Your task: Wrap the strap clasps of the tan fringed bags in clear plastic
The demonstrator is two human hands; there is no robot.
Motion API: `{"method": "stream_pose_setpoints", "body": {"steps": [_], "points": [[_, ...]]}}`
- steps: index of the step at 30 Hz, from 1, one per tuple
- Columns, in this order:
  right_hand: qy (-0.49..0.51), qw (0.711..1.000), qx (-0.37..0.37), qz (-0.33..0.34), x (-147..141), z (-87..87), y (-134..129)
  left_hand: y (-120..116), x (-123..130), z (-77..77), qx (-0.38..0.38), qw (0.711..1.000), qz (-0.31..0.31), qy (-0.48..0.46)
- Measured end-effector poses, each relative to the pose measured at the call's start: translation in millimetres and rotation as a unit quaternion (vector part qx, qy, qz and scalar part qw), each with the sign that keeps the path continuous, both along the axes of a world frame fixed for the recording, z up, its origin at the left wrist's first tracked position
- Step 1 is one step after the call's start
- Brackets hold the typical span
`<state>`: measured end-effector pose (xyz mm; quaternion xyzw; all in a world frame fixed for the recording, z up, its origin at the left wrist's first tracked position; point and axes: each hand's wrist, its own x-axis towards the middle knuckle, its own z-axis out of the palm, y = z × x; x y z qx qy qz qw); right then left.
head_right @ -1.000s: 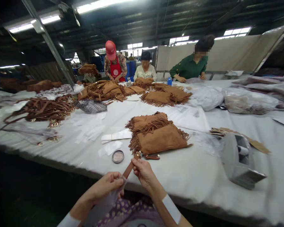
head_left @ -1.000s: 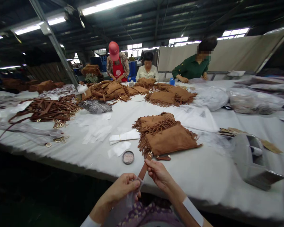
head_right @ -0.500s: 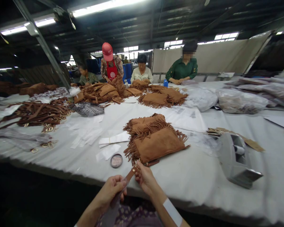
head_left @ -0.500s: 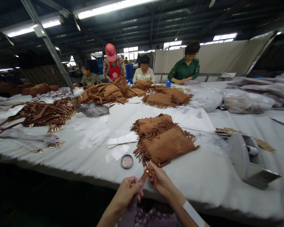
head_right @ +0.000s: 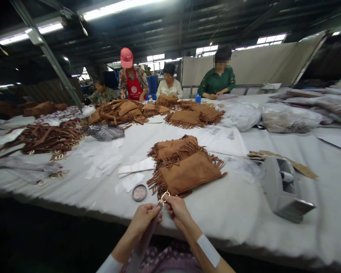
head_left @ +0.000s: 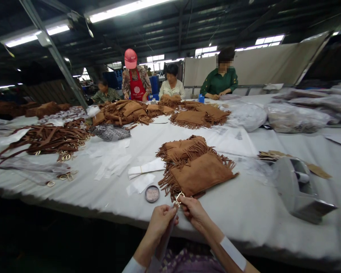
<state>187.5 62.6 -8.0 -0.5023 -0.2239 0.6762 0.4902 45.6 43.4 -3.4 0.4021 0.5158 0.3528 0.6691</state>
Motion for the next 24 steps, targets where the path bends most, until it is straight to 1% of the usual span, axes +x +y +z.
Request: {"method": "stream_pose_setpoints", "body": {"steps": [4,7,10,13,16,18,20,21,24], "points": [[0.002,1.000,-0.003,0.013,2.0,1.5,-6.7,14.5,19.0,3.8,0.032,0.999,0.020,-0.007],[0.039,0.999,-0.032,0.004,8.8,7.7,-12.8,19.1,25.2,4.3,0.044,0.999,0.017,-0.013],[0.085,0.992,-0.088,-0.043,17.6,13.1,-14.2,18.3,25.3,2.5,0.044,0.999,-0.006,-0.008],[0.081,0.984,-0.117,-0.108,21.0,13.6,-9.1,17.9,24.8,3.0,0.056,0.998,-0.029,0.018],[0.056,0.983,-0.111,-0.136,19.3,10.8,-3.7,20.9,27.0,8.2,0.113,0.991,-0.040,0.060],[0.051,0.984,-0.103,-0.139,18.2,8.8,-2.6,23.7,29.3,12.5,0.165,0.982,-0.051,0.081],[0.051,0.984,-0.095,-0.138,18.1,7.0,-3.7,26.3,31.2,15.8,0.198,0.973,-0.063,0.104],[0.051,0.985,-0.092,-0.139,18.2,6.3,-4.8,27.6,31.9,16.7,0.202,0.970,-0.067,0.116],[0.040,0.986,-0.085,-0.140,18.4,4.8,-8.1,33.0,32.2,16.8,0.183,0.970,-0.078,0.142]]}}
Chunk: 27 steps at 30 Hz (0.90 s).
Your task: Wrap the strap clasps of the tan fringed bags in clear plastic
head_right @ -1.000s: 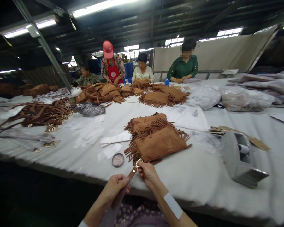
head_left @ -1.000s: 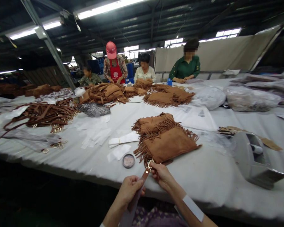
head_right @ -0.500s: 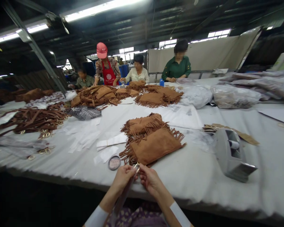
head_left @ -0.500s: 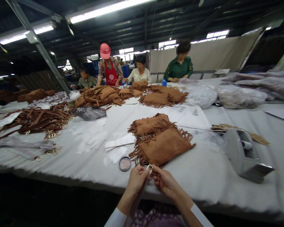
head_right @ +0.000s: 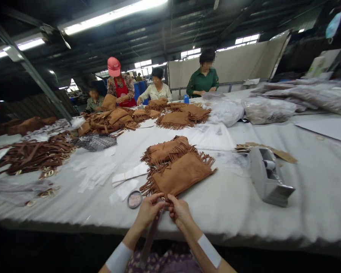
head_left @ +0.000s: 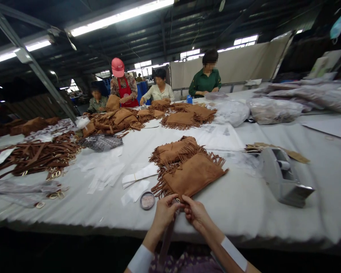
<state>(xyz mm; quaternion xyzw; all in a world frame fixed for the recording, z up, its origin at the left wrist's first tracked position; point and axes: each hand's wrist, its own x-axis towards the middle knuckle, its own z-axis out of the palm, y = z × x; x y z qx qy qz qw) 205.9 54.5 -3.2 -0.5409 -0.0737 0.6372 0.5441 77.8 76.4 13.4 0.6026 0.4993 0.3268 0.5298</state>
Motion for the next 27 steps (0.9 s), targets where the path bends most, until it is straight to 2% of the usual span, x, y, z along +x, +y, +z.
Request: {"method": "stream_pose_setpoints", "body": {"steps": [5,10,13,16,18,21,24,27], "points": [[-0.019,0.999,0.020,0.018,-1.2,1.0,-1.2,16.4,-1.5,-3.2,0.056,0.998,0.023,0.026],[-0.017,0.998,0.031,0.042,-1.3,3.5,-3.8,29.4,1.3,-7.6,0.027,0.997,0.067,0.017],[-0.046,0.991,0.061,0.113,-1.0,1.8,-12.4,30.5,5.7,-9.1,0.004,0.996,0.088,-0.017],[-0.113,0.966,0.111,0.204,-1.7,-1.1,-22.0,29.2,10.1,-8.8,-0.017,0.994,0.097,-0.048],[-0.149,0.953,0.129,0.231,-2.9,-2.0,-25.4,28.4,11.3,-8.3,-0.029,0.993,0.100,-0.062],[-0.157,0.954,0.118,0.224,-5.7,-1.9,-25.0,25.0,7.4,-8.9,-0.041,0.990,0.112,-0.077],[-0.133,0.963,0.100,0.213,-8.4,-2.6,-22.2,11.7,-4.5,-12.5,-0.064,0.988,0.117,-0.083],[-0.116,0.969,0.090,0.200,-10.9,-4.7,-20.4,-12.0,-18.6,-19.3,-0.126,0.989,0.043,-0.061]]}}
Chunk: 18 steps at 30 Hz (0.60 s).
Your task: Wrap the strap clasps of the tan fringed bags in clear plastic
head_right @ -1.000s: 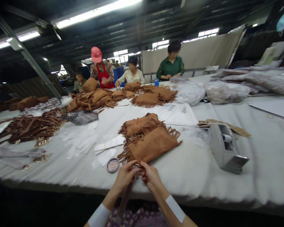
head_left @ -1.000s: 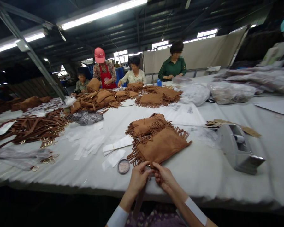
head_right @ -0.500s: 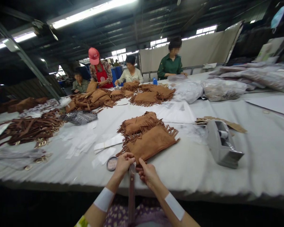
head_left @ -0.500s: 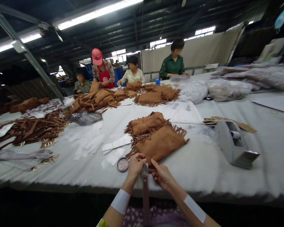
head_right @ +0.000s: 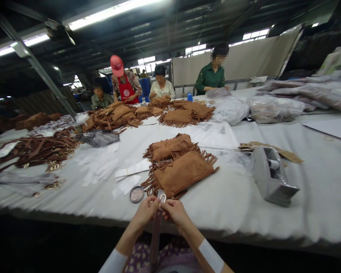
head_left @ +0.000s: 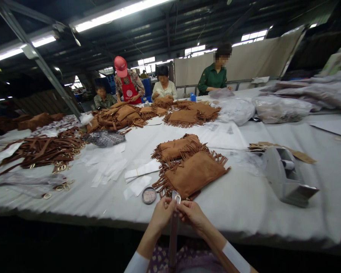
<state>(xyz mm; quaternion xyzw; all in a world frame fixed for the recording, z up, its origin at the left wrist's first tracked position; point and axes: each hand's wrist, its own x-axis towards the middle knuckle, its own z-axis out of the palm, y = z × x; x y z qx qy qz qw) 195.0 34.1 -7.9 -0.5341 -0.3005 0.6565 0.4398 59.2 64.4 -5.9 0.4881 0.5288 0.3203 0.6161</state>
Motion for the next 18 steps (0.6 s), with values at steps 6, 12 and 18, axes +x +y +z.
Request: {"method": "stream_pose_setpoints", "body": {"steps": [6,12,18], "points": [[-0.038,0.999,0.008,-0.001,-5.4,0.1,-0.3,-33.0,-2.5,-10.4,-0.062,0.992,0.043,-0.099],[-0.046,0.996,0.053,0.055,-3.7,2.7,-3.7,-35.9,6.9,-16.3,-0.024,0.990,0.112,-0.082],[-0.069,0.996,0.041,0.043,-5.5,1.6,-1.3,-40.9,9.8,-21.1,0.026,0.985,0.171,-0.028]]}}
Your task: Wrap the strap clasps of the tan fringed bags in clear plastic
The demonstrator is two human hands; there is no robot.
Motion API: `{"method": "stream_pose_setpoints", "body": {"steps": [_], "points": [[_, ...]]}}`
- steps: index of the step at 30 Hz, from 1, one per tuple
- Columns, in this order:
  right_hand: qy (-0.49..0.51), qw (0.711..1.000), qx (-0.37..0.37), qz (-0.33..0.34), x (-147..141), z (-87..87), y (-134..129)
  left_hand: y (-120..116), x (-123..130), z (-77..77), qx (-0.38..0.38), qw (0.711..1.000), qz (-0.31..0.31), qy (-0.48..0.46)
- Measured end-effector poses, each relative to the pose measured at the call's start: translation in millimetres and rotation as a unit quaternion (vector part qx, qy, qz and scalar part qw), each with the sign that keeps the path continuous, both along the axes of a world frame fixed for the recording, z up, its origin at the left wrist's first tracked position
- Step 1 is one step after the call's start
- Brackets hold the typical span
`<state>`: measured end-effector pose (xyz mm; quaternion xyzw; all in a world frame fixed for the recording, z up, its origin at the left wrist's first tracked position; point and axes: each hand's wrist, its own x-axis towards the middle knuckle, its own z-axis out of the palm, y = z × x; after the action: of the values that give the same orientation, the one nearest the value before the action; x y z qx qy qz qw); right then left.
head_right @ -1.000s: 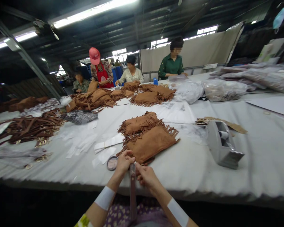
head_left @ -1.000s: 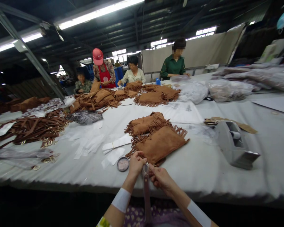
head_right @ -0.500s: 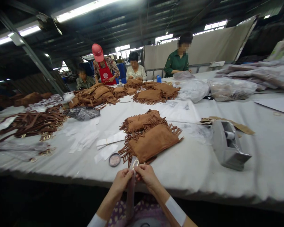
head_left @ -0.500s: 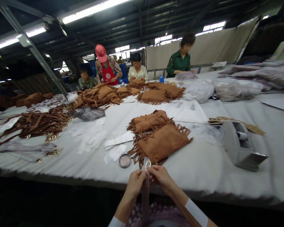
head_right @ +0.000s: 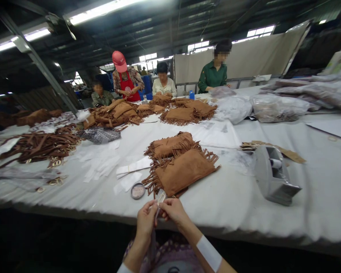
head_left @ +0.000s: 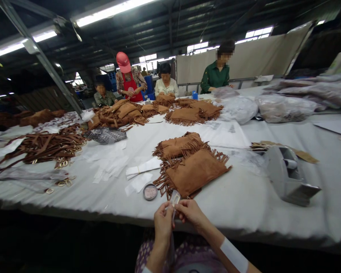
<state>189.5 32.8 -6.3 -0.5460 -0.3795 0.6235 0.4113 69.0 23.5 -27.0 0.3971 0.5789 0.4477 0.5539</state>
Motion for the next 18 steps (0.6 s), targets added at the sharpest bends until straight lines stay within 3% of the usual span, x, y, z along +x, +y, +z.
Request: {"method": "stream_pose_setpoints", "body": {"steps": [5,11,15,18], "points": [[-0.007,0.999,-0.025,-0.028,0.2,-2.5,2.5,-8.0,8.7,5.4,0.094,0.992,0.017,0.082],[0.026,0.997,-0.048,-0.058,-0.5,-3.0,5.4,-16.9,5.1,11.1,0.150,0.947,-0.097,0.267],[-0.077,0.995,-0.040,-0.038,-2.8,-2.6,11.8,-17.2,4.4,20.2,0.169,0.901,-0.149,0.372],[-0.142,0.988,0.003,-0.052,-3.0,-5.1,15.4,-19.0,4.2,25.1,0.196,0.907,-0.168,0.334]]}}
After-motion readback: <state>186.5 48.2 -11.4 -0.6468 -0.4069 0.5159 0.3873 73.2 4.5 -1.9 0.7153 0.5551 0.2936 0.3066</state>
